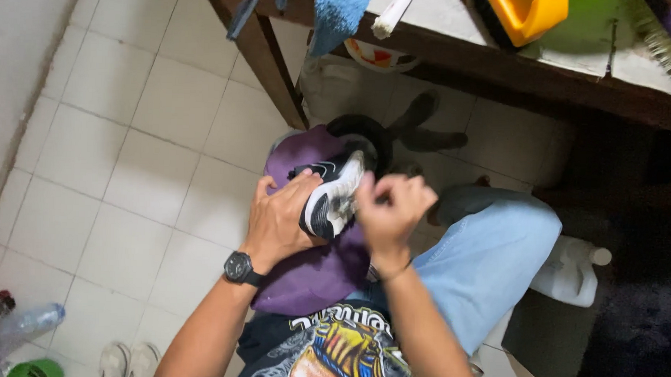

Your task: The person scrubs the sole of a white sneaker using a purple brush and a smaller black brush, repeatedly dipping the brushes into a green bowl of soapy water. The person rotates the shoe to clean different areas of the sole and continues scrubbing throughout the clip.

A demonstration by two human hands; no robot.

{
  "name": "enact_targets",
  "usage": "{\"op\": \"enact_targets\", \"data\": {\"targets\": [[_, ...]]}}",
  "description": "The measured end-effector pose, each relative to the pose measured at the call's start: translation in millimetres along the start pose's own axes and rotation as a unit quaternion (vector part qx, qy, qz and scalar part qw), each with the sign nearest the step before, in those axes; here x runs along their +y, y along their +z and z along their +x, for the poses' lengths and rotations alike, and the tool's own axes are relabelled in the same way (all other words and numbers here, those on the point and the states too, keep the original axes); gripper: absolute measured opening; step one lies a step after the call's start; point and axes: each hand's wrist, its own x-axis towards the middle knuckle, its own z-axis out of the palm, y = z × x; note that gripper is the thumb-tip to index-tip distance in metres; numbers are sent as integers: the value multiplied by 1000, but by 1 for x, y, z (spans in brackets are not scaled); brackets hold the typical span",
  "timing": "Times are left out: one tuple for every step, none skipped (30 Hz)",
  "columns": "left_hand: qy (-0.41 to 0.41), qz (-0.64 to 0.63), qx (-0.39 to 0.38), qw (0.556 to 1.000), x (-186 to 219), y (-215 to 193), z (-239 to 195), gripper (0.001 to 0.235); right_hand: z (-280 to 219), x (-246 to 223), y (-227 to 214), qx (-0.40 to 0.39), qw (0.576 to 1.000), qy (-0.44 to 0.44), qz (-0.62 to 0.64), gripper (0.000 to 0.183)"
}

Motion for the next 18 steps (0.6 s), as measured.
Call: {"op": "enact_targets", "data": {"targets": [[3, 9, -3, 1000, -2, 3, 1, 86, -4, -21, -5, -5, 999, 10, 38, 39], [-4, 17, -7, 1000, 1, 6, -5, 87, -11, -42, -14, -20, 997, 18, 78, 40], [-9, 15, -8, 1000, 2, 3, -5, 87, -9, -22, -5, -26, 996, 18, 77, 40], [-8, 10, 0, 1000, 2, 1, -4, 85, -8, -3, 6, -25, 999, 22, 29, 38], [-8, 5, 8, 1000, 3, -2, -3, 83, -6, 16, 17, -25, 999, 24, -20, 36], [-5, 6, 13, 1000, 2, 0, -3, 83, -1, 8, 10, -21, 999, 21, -19, 36], [-7, 17, 10, 1000, 1, 2, -3, 84, 6, 1, 4, -24, 999, 38, 0, 37], [-10, 25, 1, 1000, 2, 4, -6, 86, 7, -7, -5, -30, 998, 61, 16, 38], [-7, 24, -2, 1000, 0, 4, -3, 86, -1, -10, 0, -28, 997, 63, 14, 38], [-4, 22, 7, 1000, 1, 4, -3, 84, -9, -15, 3, -34, 997, 54, 29, 37], [-2, 20, 17, 1000, 2, 4, -5, 82, -18, -20, 5, -40, 997, 46, 45, 36], [1, 21, 18, 1000, 4, 2, -8, 82, -17, -5, 8, -37, 997, 45, 45, 36], [-6, 17, 9, 1000, 6, -1, -10, 83, -16, 9, 11, -37, 997, 62, 9, 35], [-13, 15, 4, 1000, 7, -3, -8, 83, -10, 24, 17, -35, 996, 75, -25, 34], [-10, 16, 10, 1000, 5, 1, -3, 83, 1, 10, 10, -30, 997, 71, -23, 34], [-2, 23, 14, 1000, 5, 4, -6, 84, 3, -6, -2, -43, 996, 77, 8, 34], [6, 30, 19, 999, 5, 7, -8, 85, 5, -22, -14, -55, 994, 83, 39, 35], [1, 28, 17, 999, 4, 7, -10, 85, -5, -14, -4, -61, 994, 83, 38, 35]]}}
